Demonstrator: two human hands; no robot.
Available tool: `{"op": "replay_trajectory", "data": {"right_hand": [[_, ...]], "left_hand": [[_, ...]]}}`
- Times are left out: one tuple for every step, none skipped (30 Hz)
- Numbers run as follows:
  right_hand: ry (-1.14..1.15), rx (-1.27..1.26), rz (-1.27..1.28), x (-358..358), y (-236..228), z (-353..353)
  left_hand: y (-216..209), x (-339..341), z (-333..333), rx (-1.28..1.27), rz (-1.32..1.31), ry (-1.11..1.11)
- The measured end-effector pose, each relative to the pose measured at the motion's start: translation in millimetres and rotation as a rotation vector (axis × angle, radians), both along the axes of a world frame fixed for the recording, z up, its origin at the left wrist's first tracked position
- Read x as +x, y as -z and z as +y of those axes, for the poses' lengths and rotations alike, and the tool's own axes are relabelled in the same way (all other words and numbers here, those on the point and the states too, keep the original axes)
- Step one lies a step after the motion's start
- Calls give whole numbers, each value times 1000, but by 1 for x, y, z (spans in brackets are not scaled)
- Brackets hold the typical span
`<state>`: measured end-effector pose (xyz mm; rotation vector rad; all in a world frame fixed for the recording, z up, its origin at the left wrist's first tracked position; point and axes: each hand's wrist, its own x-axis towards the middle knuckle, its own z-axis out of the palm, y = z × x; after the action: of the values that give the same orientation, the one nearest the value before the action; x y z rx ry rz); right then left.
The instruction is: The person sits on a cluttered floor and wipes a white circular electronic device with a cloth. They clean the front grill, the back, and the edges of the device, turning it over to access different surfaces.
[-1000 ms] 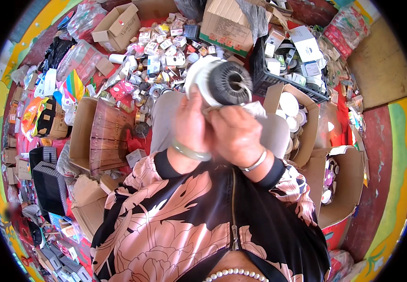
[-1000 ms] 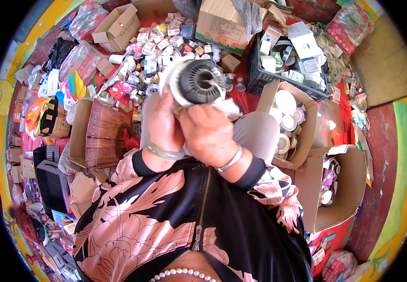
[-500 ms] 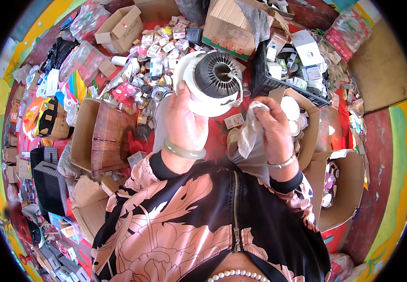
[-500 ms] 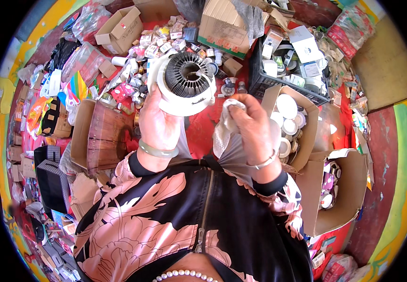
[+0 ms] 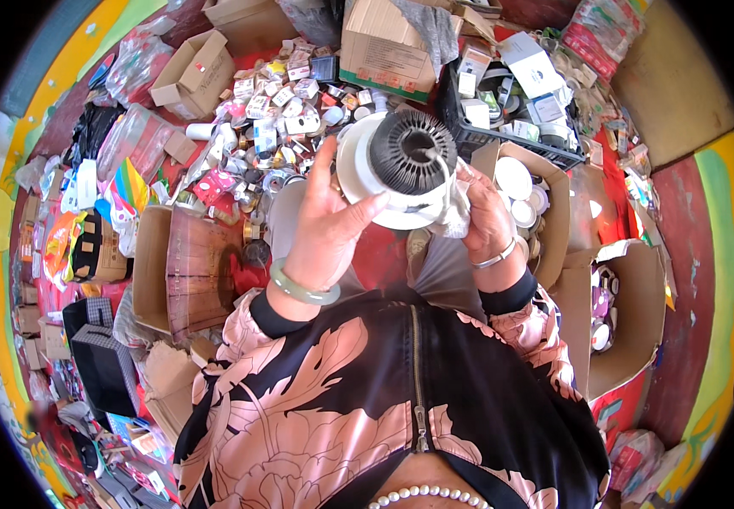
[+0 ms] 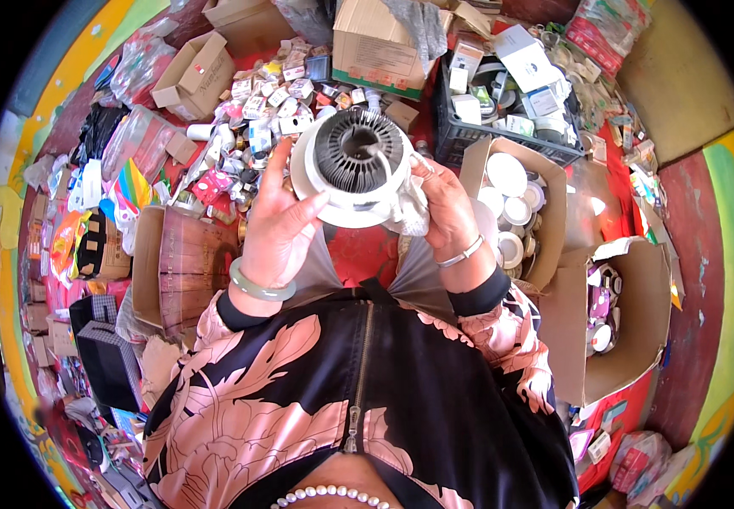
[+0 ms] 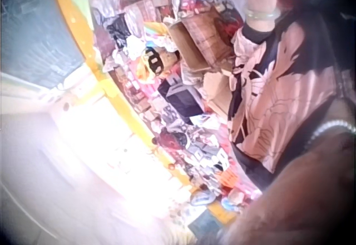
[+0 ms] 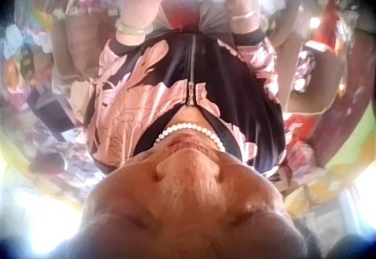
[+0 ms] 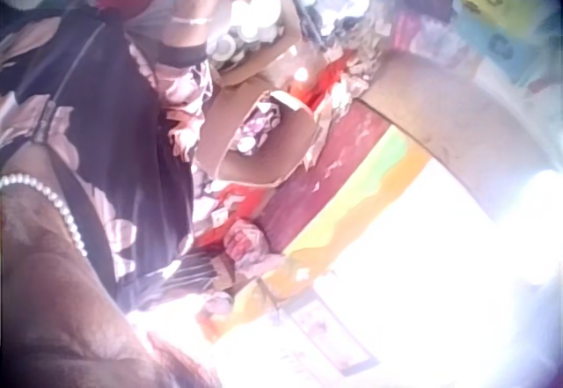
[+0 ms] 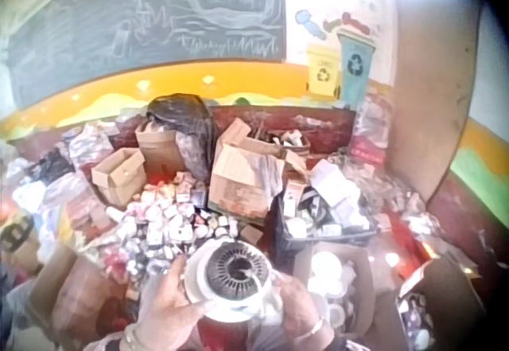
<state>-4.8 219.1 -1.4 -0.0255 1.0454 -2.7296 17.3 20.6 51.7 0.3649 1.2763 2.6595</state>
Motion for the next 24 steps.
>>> {"op": "replay_trajectory", "data": {"right_hand": [[0,30,-15,-1,1,2],[11,27,-35,-1,4,2],[19,27,-33,0,4,1],[27,27,-30,1,3,-1],[35,28,-28,2,1,-1],[41,42,-30,2,1,-1],[48,55,-26,2,0,-1],[55,68,-22,2,0,-1],[60,84,-18,3,-1,0],[81,122,-3,3,-3,0],[102,160,11,5,-5,-1],[121,196,24,7,-7,-2],[157,240,32,9,-11,-5],[194,284,39,11,-17,-9],[234,334,48,12,-21,-11],[233,414,84,12,-19,-9],[232,494,120,13,-17,-5],[228,567,156,13,-15,-4],[257,598,164,14,-15,-6],[286,629,173,15,-16,-10],[315,661,183,17,-18,-12],[294,661,158,18,-19,-12],[272,661,134,18,-21,-12],[254,662,110,19,-22,-11]], "left_hand": [[3,2,-1,-77,35,-48],[10,-1,-3,-154,91,-76],[10,-3,-5,-215,120,-63],[10,-5,-6,-275,150,-52],[10,-5,-7,-335,180,-40],[6,-4,-6,-313,156,-23],[5,-4,-6,-324,153,-14],[4,-4,-6,-334,151,-4],[4,-4,-6,-342,148,3],[6,-4,-6,-378,158,-13],[9,-5,-7,-413,167,-29],[12,-5,-8,-451,174,-47],[14,-6,-10,-520,216,-77],[16,-8,-11,-589,257,-107],[17,-11,-13,-651,300,-134],[18,-14,-14,-736,332,-138],[18,-17,-16,-820,364,-142],[18,-19,-17,-911,395,-148],[20,-20,-18,-886,387,-137],[23,-21,-19,-859,379,-127],[26,-22,-19,-832,372,-117],[29,-22,-20,-802,366,-96],[31,-23,-21,-772,361,-74],[32,-24,-21,-740,358,-50]]}}
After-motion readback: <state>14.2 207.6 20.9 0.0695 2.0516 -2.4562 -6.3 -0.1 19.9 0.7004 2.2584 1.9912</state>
